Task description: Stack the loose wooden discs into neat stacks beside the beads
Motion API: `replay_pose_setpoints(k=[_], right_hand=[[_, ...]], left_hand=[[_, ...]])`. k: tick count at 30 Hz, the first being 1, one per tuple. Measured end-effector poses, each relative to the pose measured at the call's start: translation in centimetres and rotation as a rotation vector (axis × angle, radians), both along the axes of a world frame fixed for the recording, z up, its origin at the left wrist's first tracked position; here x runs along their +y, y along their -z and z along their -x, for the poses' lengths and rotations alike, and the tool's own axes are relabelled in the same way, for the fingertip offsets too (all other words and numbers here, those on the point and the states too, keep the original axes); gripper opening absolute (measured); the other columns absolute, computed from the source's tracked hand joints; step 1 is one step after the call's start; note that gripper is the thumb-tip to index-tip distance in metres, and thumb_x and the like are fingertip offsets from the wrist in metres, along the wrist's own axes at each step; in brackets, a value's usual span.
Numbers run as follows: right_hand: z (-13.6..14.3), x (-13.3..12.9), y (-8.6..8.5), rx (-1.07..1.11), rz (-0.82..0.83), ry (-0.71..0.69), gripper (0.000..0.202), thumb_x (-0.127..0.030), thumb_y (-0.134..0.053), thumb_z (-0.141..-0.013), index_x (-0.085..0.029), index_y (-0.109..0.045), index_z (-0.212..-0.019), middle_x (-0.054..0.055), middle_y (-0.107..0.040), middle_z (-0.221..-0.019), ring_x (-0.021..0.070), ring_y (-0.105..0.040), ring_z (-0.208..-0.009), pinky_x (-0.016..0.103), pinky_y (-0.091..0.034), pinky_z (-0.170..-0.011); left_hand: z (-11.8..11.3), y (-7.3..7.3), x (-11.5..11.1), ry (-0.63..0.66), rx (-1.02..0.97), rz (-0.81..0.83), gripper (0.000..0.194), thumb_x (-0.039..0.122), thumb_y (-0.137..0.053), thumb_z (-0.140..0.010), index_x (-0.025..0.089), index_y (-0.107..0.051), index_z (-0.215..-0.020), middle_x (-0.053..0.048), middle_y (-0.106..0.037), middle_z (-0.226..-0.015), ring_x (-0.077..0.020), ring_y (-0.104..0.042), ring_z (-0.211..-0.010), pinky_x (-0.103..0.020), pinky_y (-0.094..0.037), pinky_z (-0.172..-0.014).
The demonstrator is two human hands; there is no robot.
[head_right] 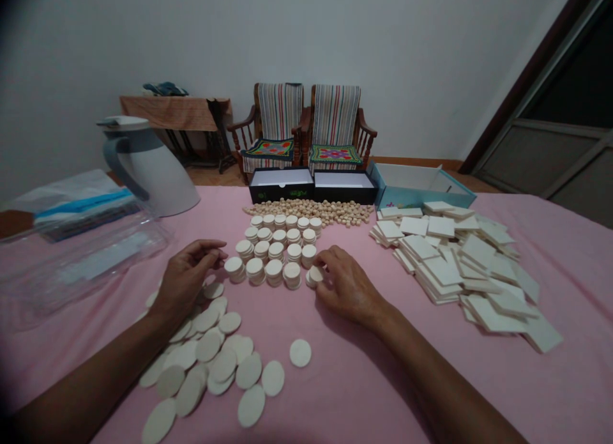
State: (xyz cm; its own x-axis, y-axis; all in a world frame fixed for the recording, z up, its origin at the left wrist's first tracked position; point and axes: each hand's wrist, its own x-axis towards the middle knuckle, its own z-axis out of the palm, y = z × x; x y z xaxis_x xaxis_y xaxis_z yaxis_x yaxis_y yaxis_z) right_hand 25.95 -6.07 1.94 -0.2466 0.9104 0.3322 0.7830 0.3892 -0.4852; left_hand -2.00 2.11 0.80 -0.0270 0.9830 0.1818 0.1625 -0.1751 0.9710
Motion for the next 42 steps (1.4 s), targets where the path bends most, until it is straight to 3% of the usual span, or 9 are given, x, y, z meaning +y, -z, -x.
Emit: replay_pose_setpoints(k=[6,9,12,17,22,27,34,42], right_hand=[[0.4,0.5,1.4,-0.002,-0.004,0.012,0.033,-0.006,-0.051,-0.07,-0.02,-0.055,-0.099,0.005,-0.054,-0.093,0.019,-0.051,-0.086,0.032,-0.042,-0.075],[-0.2,0.4,0.5,0.011,-0.017,0.016,0.032,-0.009,-0.053,-0.072,-0.02,-0.055,-0.102,0.005,-0.055,-0.094,0.0182,-0.053,-0.086,0.03,-0.043,-0.074],[-1.9,-0.1,-1.0,-0.019,0.011,0.108,0.023,-0.013,-0.051,-0.076,-0.019,-0.056,-0.097,0.005,-0.057,-0.093,0.0165,-0.054,-0.081,0.028,-0.042,-0.07],[-5.8,-1.2,-2.1,-0.299,0.374,0.171,0.015,-0.021,-0.056,-0.073,-0.019,-0.059,-0.088,0.005,-0.061,-0.084,0.0176,-0.055,-0.073,0.028,-0.038,-0.062],[-7.2,-1.8,-1.2,-0.42,0.477,0.169,0.018,-0.014,-0.055,-0.068,-0.02,-0.059,-0.085,0.005,-0.061,-0.084,0.0177,-0.053,-0.07,0.028,-0.035,-0.059],[-6.4,-1.2,-0.7,-0.389,0.404,0.127,0.016,-0.013,-0.055,-0.069,-0.02,-0.057,-0.083,0.004,-0.059,-0.082,0.0171,-0.052,-0.071,0.028,-0.035,-0.062],[-1.9,-0.4,-1.4,-0.093,0.12,0.087,0.018,-0.02,-0.055,-0.075,-0.019,-0.052,-0.093,0.004,-0.053,-0.09,0.0168,-0.051,-0.078,0.028,-0.039,-0.066],[0.1,0.1,0.2,-0.031,0.015,0.022,0.025,-0.013,-0.055,-0.073,-0.02,-0.052,-0.096,0.004,-0.051,-0.09,0.0176,-0.05,-0.082,0.029,-0.041,-0.07]], left_hand=[[0.0,-0.1,0.0,-0.009,0.009,0.002,0.026,0.032,-0.063,-0.071,0.015,-0.064,-0.091,-0.002,-0.065,-0.075,-0.0131,-0.058,-0.068,-0.023,-0.046,-0.064],[0.0,-0.1,0.0,-0.009,0.01,-0.001,0.027,0.032,-0.063,-0.071,0.015,-0.064,-0.092,-0.002,-0.065,-0.075,-0.0132,-0.058,-0.068,-0.023,-0.046,-0.064],[-0.1,-0.1,-0.1,-0.011,0.003,0.0,0.027,0.032,-0.063,-0.071,0.015,-0.064,-0.092,-0.002,-0.065,-0.075,-0.0128,-0.058,-0.067,-0.023,-0.046,-0.063],[0.0,-0.1,0.0,-0.012,0.014,0.003,0.029,0.034,-0.063,-0.071,0.015,-0.064,-0.092,-0.003,-0.065,-0.076,-0.0134,-0.058,-0.066,-0.024,-0.047,-0.061],[0.0,0.0,0.1,-0.018,0.033,-0.001,0.028,0.036,-0.063,-0.071,0.016,-0.065,-0.091,-0.003,-0.066,-0.077,-0.0141,-0.059,-0.068,-0.025,-0.048,-0.063],[0.0,-0.1,0.0,-0.024,0.044,-0.003,0.028,0.036,-0.063,-0.072,0.016,-0.065,-0.092,-0.004,-0.066,-0.078,-0.0152,-0.06,-0.068,-0.025,-0.049,-0.063],[0.1,0.0,0.1,-0.014,0.039,-0.002,0.026,0.033,-0.062,-0.073,0.016,-0.064,-0.092,-0.003,-0.065,-0.077,-0.0136,-0.059,-0.069,-0.023,-0.047,-0.064],[0.1,-0.1,-0.1,-0.007,0.03,0.005,0.026,0.032,-0.062,-0.072,0.016,-0.064,-0.092,-0.002,-0.065,-0.077,-0.0134,-0.059,-0.069,-0.023,-0.047,-0.064]])
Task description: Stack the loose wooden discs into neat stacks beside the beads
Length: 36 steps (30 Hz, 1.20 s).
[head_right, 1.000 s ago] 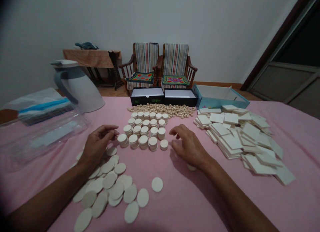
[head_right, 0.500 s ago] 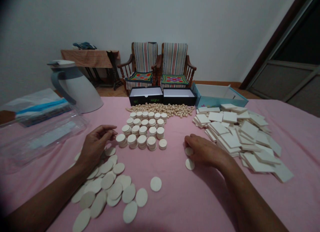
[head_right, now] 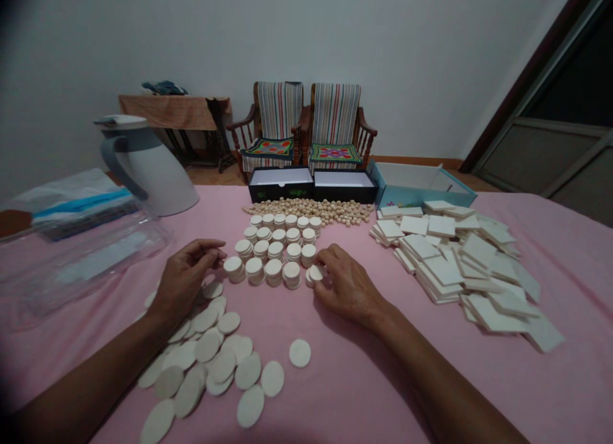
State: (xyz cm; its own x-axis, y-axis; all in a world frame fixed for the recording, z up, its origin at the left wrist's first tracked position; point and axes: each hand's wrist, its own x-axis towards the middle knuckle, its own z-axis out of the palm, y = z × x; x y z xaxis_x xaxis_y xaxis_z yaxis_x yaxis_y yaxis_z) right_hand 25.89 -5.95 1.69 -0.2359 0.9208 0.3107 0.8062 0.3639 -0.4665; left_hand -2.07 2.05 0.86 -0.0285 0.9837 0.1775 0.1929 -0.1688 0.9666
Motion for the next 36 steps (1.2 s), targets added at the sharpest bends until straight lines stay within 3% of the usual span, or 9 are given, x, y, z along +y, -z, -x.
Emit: replay_pose_setpoints(k=[4,8,12,16,23,30,36], right_hand=[[0.2,0.2,0.2,0.015,-0.001,-0.01,0.026,-0.013,-0.055,-0.074,-0.021,-0.053,-0.099,0.004,-0.053,-0.093,0.0177,-0.051,-0.084,0.029,-0.042,-0.071],[-0.9,-0.3,-1.1,-0.014,0.06,0.022,0.02,-0.017,-0.054,-0.077,-0.02,-0.056,-0.097,0.005,-0.056,-0.092,0.0169,-0.053,-0.08,0.029,-0.042,-0.069],[-3.3,-1.9,-2.8,-0.221,0.371,0.051,0.005,-0.024,-0.057,-0.075,-0.021,-0.057,-0.08,0.002,-0.058,-0.076,0.0165,-0.051,-0.066,0.028,-0.036,-0.057],[-4.8,-3.3,-3.1,-0.356,0.543,0.025,0.021,-0.023,-0.068,-0.06,-0.022,-0.056,-0.078,0.003,-0.06,-0.079,0.0183,-0.052,-0.068,0.028,-0.033,-0.056],[-3.6,-3.0,-2.5,-0.35,0.484,-0.017,0.014,-0.009,-0.048,-0.069,-0.021,-0.051,-0.075,0.004,-0.057,-0.079,0.017,-0.051,-0.068,0.03,-0.035,-0.062],[-1.8,-0.9,-1.8,-0.017,0.122,0.045,0.016,-0.015,-0.053,-0.073,-0.02,-0.049,-0.088,0.003,-0.052,-0.084,0.0143,-0.048,-0.07,0.026,-0.038,-0.06],[0.2,0.1,-0.3,0.132,0.005,0.06,0.022,-0.011,-0.055,-0.071,-0.02,-0.05,-0.089,0.002,-0.05,-0.087,0.0133,-0.048,-0.07,0.025,-0.04,-0.06]], left_hand=[[0.0,0.1,0.0,0.004,0.005,-0.005,0.027,0.032,-0.062,-0.072,0.016,-0.064,-0.093,-0.003,-0.065,-0.079,-0.0135,-0.059,-0.069,-0.023,-0.047,-0.064],[-0.1,0.0,0.0,-0.005,-0.004,0.005,0.03,0.035,-0.062,-0.071,0.015,-0.064,-0.093,-0.004,-0.065,-0.079,-0.0142,-0.059,-0.068,-0.025,-0.049,-0.063],[-0.2,-0.2,-0.1,-0.013,0.006,-0.002,0.03,0.035,-0.063,-0.07,0.015,-0.064,-0.092,-0.004,-0.065,-0.076,-0.0143,-0.059,-0.067,-0.025,-0.048,-0.063],[-0.1,-0.2,-0.1,-0.008,0.0,0.003,0.029,0.034,-0.063,-0.07,0.015,-0.064,-0.092,-0.004,-0.065,-0.077,-0.0139,-0.059,-0.067,-0.024,-0.048,-0.062],[0.0,0.0,0.1,-0.009,0.022,-0.001,0.03,0.035,-0.062,-0.071,0.015,-0.064,-0.093,-0.004,-0.065,-0.078,-0.015,-0.059,-0.068,-0.024,-0.048,-0.062],[-0.1,0.1,0.1,-0.012,0.009,-0.01,0.029,0.035,-0.062,-0.071,0.015,-0.064,-0.092,-0.004,-0.065,-0.077,-0.0142,-0.059,-0.068,-0.024,-0.048,-0.063],[-0.2,-0.2,-0.1,-0.015,0.0,-0.003,0.027,0.033,-0.063,-0.07,0.015,-0.065,-0.091,-0.003,-0.066,-0.077,-0.0134,-0.059,-0.067,-0.024,-0.047,-0.062]])
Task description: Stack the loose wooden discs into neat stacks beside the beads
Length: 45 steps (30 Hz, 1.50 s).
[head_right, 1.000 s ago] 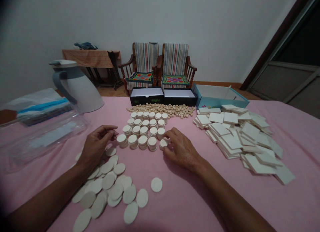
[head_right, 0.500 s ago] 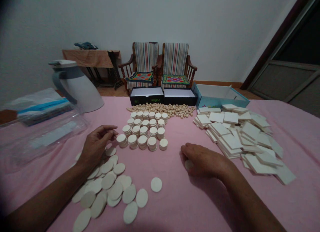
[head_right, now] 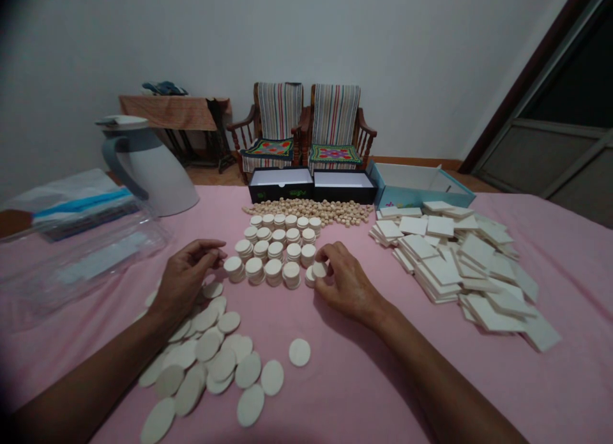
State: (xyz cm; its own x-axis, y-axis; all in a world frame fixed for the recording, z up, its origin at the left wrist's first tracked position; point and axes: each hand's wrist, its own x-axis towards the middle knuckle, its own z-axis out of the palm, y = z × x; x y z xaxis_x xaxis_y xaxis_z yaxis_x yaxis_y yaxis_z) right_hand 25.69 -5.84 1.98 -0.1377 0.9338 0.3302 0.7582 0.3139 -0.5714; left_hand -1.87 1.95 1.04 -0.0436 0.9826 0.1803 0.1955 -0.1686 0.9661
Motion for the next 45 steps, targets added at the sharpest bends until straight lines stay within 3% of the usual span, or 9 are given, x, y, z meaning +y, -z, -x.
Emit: replay_pose_setpoints(k=[7,11,14,18,20,27,32,40,45], right_hand=[[0.4,0.3,0.3,0.009,-0.011,-0.054,0.022,-0.012,-0.057,-0.072,-0.02,-0.052,-0.092,0.003,-0.051,-0.089,0.0144,-0.05,-0.075,0.027,-0.042,-0.065],[-0.1,-0.4,-0.9,0.028,0.009,-0.062,0.016,-0.014,-0.057,-0.075,-0.019,-0.054,-0.091,0.002,-0.053,-0.088,0.0123,-0.049,-0.07,0.026,-0.041,-0.063],[-0.5,-1.4,-2.1,-0.005,0.197,-0.273,0.01,-0.014,-0.056,-0.077,-0.019,-0.057,-0.086,0.0,-0.054,-0.082,0.0116,-0.048,-0.069,0.024,-0.039,-0.061],[-0.2,-2.6,-2.2,-0.121,0.422,-0.534,0.036,-0.009,-0.06,-0.066,-0.019,-0.058,-0.101,0.001,-0.054,-0.087,0.013,-0.048,-0.076,0.024,-0.04,-0.067],[0.4,-2.9,-1.8,-0.157,0.437,-0.592,0.043,-0.005,-0.057,-0.064,-0.019,-0.057,-0.105,0.002,-0.053,-0.092,0.013,-0.048,-0.077,0.024,-0.04,-0.068],[1.6,-2.9,-1.5,-0.181,0.435,-0.717,0.039,-0.002,-0.048,-0.069,-0.019,-0.059,-0.102,0.004,-0.055,-0.097,0.0136,-0.051,-0.082,0.024,-0.041,-0.071],[1.3,-3.1,-1.8,-0.17,0.378,-0.596,0.031,-0.008,-0.055,-0.065,-0.018,-0.057,-0.094,0.002,-0.055,-0.089,0.0137,-0.05,-0.075,0.024,-0.04,-0.065],[0.4,-1.2,-1.4,0.007,0.017,0.02,0.013,-0.019,-0.059,-0.075,-0.018,-0.052,-0.086,0.001,-0.053,-0.083,0.0112,-0.048,-0.064,0.024,-0.038,-0.057],[0.5,-0.3,-0.1,-0.018,-0.037,0.111,0.017,-0.022,-0.063,-0.072,-0.018,-0.051,-0.084,0.001,-0.053,-0.081,0.0115,-0.048,-0.062,0.025,-0.037,-0.056]], left_hand=[[0.0,-0.1,-0.1,0.004,0.002,-0.003,0.026,0.032,-0.062,-0.071,0.015,-0.065,-0.091,-0.003,-0.066,-0.077,-0.0136,-0.059,-0.068,-0.024,-0.047,-0.063],[0.0,0.0,-0.1,0.01,-0.003,0.0,0.026,0.032,-0.062,-0.072,0.014,-0.064,-0.092,-0.003,-0.065,-0.076,-0.0135,-0.058,-0.069,-0.023,-0.047,-0.063],[0.1,0.1,0.0,0.022,-0.008,-0.007,0.025,0.03,-0.061,-0.073,0.015,-0.064,-0.092,-0.002,-0.065,-0.076,-0.0127,-0.058,-0.068,-0.022,-0.046,-0.063],[0.2,0.4,0.2,0.015,0.001,-0.016,0.024,0.029,-0.06,-0.074,0.015,-0.064,-0.092,-0.002,-0.065,-0.076,-0.0124,-0.058,-0.069,-0.022,-0.046,-0.064],[0.2,0.4,0.2,0.015,0.001,-0.013,0.024,0.03,-0.061,-0.073,0.015,-0.064,-0.093,-0.002,-0.065,-0.076,-0.0124,-0.058,-0.068,-0.022,-0.046,-0.064],[0.1,0.2,0.2,0.006,0.0,-0.017,0.027,0.032,-0.063,-0.07,0.014,-0.065,-0.091,-0.003,-0.065,-0.075,-0.0134,-0.058,-0.067,-0.024,-0.046,-0.063],[0.0,0.0,0.1,0.001,-0.008,0.0,0.027,0.033,-0.063,-0.071,0.015,-0.065,-0.091,-0.003,-0.065,-0.076,-0.0126,-0.058,-0.066,-0.023,-0.046,-0.062],[0.1,0.2,0.1,0.009,-0.015,0.007,0.028,0.032,-0.062,-0.072,0.014,-0.064,-0.092,-0.003,-0.065,-0.076,-0.013,-0.058,-0.067,-0.023,-0.047,-0.062],[0.1,0.2,0.1,0.008,-0.008,-0.007,0.027,0.032,-0.062,-0.071,0.014,-0.064,-0.092,-0.003,-0.065,-0.076,-0.0129,-0.058,-0.067,-0.023,-0.046,-0.062]])
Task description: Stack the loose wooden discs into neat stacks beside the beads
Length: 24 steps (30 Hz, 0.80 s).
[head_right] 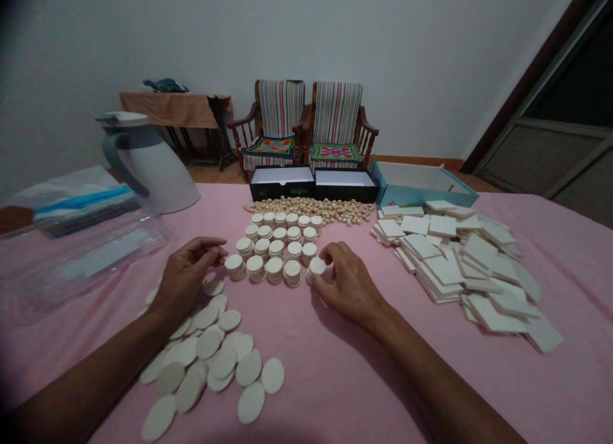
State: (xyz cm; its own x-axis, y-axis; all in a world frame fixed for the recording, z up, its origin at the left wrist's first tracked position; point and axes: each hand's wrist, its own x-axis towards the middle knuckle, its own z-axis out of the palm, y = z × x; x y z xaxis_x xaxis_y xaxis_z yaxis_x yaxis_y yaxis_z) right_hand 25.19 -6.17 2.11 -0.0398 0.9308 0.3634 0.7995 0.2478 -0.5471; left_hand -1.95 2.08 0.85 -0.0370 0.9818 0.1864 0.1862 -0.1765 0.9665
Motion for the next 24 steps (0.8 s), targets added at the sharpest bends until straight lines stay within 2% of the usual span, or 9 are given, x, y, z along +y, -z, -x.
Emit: replay_pose_setpoints(k=[6,10,13,17,20,24], right_hand=[[0.0,0.3,0.8,-0.028,0.003,-0.015,0.017,-0.019,-0.063,-0.072,-0.018,-0.052,-0.084,0.002,-0.053,-0.082,0.0134,-0.049,-0.067,0.026,-0.037,-0.059],[0.0,0.0,-0.1,0.003,-0.016,-0.034,0.015,-0.018,-0.062,-0.073,-0.018,-0.053,-0.086,0.002,-0.054,-0.082,0.0122,-0.048,-0.065,0.025,-0.037,-0.058],[0.5,-0.8,-1.1,0.029,0.045,-0.223,0.006,-0.014,-0.056,-0.077,-0.018,-0.053,-0.08,0.0,-0.053,-0.075,0.0111,-0.047,-0.063,0.024,-0.036,-0.058],[1.6,-2.3,-1.3,-0.031,0.258,-0.55,0.019,-0.012,-0.059,-0.072,-0.018,-0.056,-0.089,-0.001,-0.054,-0.08,0.0119,-0.048,-0.071,0.024,-0.039,-0.064],[2.6,-3.1,-1.0,-0.09,0.377,-0.674,0.035,-0.014,-0.063,-0.068,-0.019,-0.055,-0.101,0.0,-0.054,-0.087,0.0129,-0.049,-0.074,0.025,-0.04,-0.068],[3.7,-3.7,-0.7,-0.159,0.389,-0.746,0.042,-0.024,-0.069,-0.065,-0.019,-0.054,-0.104,0.003,-0.055,-0.096,0.0166,-0.051,-0.082,0.028,-0.041,-0.073]], left_hand=[[-0.1,-0.2,-0.1,-0.007,0.017,-0.011,0.027,0.032,-0.062,-0.071,0.014,-0.065,-0.091,-0.003,-0.066,-0.076,-0.0139,-0.058,-0.069,-0.025,-0.047,-0.064],[-0.1,-0.2,-0.2,-0.003,0.019,-0.011,0.027,0.031,-0.061,-0.071,0.014,-0.065,-0.091,-0.003,-0.066,-0.076,-0.0139,-0.058,-0.069,-0.025,-0.047,-0.065],[-0.1,-0.2,-0.1,-0.004,0.015,-0.011,0.026,0.031,-0.06,-0.072,0.014,-0.065,-0.091,-0.003,-0.066,-0.076,-0.0136,-0.058,-0.068,-0.025,-0.047,-0.065],[0.0,-0.1,-0.1,-0.003,0.015,-0.02,0.025,0.03,-0.06,-0.072,0.014,-0.065,-0.091,-0.003,-0.065,-0.075,-0.0133,-0.058,-0.068,-0.024,-0.047,-0.064],[0.0,-0.1,-0.1,0.0,0.017,-0.025,0.025,0.03,-0.06,-0.072,0.014,-0.065,-0.091,-0.004,-0.066,-0.075,-0.0141,-0.059,-0.068,-0.025,-0.048,-0.064],[0.0,-0.1,-0.1,-0.004,0.023,-0.02,0.025,0.031,-0.06,-0.072,0.015,-0.065,-0.09,-0.004,-0.066,-0.076,-0.0141,-0.06,-0.068,-0.025,-0.048,-0.063]])
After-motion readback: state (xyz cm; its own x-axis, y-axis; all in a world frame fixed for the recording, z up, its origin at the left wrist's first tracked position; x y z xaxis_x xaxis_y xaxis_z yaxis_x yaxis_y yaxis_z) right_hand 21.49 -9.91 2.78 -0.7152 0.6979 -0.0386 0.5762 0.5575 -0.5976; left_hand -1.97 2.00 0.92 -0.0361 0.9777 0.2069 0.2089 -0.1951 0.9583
